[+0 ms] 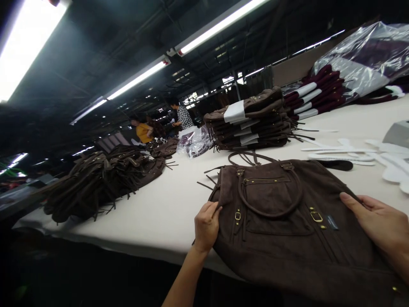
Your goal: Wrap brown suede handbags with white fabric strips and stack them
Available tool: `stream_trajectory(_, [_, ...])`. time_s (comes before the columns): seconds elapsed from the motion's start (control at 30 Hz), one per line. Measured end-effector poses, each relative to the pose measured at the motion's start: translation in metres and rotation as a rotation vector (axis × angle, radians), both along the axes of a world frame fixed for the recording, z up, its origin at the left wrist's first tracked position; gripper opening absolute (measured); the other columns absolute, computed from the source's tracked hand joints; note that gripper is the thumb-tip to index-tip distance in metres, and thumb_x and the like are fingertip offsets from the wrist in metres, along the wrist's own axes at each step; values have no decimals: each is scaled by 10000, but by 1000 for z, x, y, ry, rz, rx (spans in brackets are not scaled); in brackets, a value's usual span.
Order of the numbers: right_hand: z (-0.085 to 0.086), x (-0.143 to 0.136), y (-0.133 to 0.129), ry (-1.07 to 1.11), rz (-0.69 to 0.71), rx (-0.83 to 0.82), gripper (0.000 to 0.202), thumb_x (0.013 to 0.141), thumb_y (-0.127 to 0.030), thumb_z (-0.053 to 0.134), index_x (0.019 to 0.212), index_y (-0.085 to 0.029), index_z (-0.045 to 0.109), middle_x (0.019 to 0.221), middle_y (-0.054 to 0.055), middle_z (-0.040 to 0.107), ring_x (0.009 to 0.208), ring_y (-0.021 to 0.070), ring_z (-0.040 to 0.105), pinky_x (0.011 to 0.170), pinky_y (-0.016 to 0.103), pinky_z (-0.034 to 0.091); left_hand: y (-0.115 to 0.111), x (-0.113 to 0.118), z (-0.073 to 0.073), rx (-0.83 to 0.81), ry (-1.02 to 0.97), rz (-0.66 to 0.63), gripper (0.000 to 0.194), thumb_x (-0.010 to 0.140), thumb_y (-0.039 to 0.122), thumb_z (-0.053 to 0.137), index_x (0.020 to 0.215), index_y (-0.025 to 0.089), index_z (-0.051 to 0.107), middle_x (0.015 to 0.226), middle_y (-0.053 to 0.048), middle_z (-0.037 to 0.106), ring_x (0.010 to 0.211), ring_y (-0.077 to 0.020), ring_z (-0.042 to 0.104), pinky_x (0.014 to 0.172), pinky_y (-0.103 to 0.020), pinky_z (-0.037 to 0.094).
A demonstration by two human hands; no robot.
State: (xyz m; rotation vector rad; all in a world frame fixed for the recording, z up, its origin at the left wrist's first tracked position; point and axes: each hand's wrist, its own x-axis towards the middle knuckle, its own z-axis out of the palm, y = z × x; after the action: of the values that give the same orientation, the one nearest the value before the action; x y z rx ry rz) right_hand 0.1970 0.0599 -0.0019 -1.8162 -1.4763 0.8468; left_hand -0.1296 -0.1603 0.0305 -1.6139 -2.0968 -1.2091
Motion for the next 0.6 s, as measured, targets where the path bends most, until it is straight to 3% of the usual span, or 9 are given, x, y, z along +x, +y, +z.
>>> stream_trajectory(0.13, [16, 1, -2, -11, 59, -36, 733, 807, -640, 549, 1238, -53, 631, 1209, 212, 640, 1019, 337, 634, 816, 402, 500, -7, -6, 4, -75, -148, 116, 200, 915, 300, 549, 813, 183, 676, 793, -47, 639, 744, -170, 586, 707, -267, 423])
stream_trajectory(0.23, [14, 4, 1, -8, 71, -65, 734, 786, -644, 579, 1226, -61, 646, 1144, 215, 666, 977, 335, 647, 777, 403, 503, -16, -10, 4, -81, -278, 200, 340, 892, 406, 575, 647, 175, 625, 610, -6, 567, 598, -137, 505, 622, -252, 375])
stream_trajectory(0.33, [17, 3, -1, 19, 31, -99, 641, 772, -630, 609, 1148, -118, 693, 1020, 187, 704, 875, 313, 668, 729, 394, 508, -19, -16, -3, 9, -734, 157, 403, 845, 491, 614, 624, 154, 629, 558, -5, 560, 575, -142, 516, 611, -256, 415])
stream_trajectory(0.47, [26, -4, -10, 119, 40, -131, 580, 715, -577, 695, 1086, -131, 715, 994, 158, 713, 822, 279, 673, 679, 343, 506, -18, -19, -18, 181, -1520, -9, 368, 745, 440, 747, 859, 91, 710, 809, -110, 714, 810, -233, 664, 807, -351, 525])
stream_trajectory(0.53, [26, -5, -10, 192, 59, -154, 602, 688, -570, 721, 1095, -126, 709, 974, 158, 715, 772, 263, 675, 638, 323, 504, -19, -17, -21, 238, -1660, -16, 366, 722, 385, 781, 914, 81, 715, 900, -141, 727, 916, -255, 674, 902, -379, 519])
stream_trajectory(0.6, [23, -2, -6, 242, 76, -185, 635, 703, -562, 712, 1162, -124, 679, 941, 161, 719, 729, 254, 678, 616, 319, 505, -23, -14, -21, 248, -1662, -41, 364, 728, 369, 782, 941, 83, 716, 956, -147, 728, 968, -260, 670, 945, -385, 509])
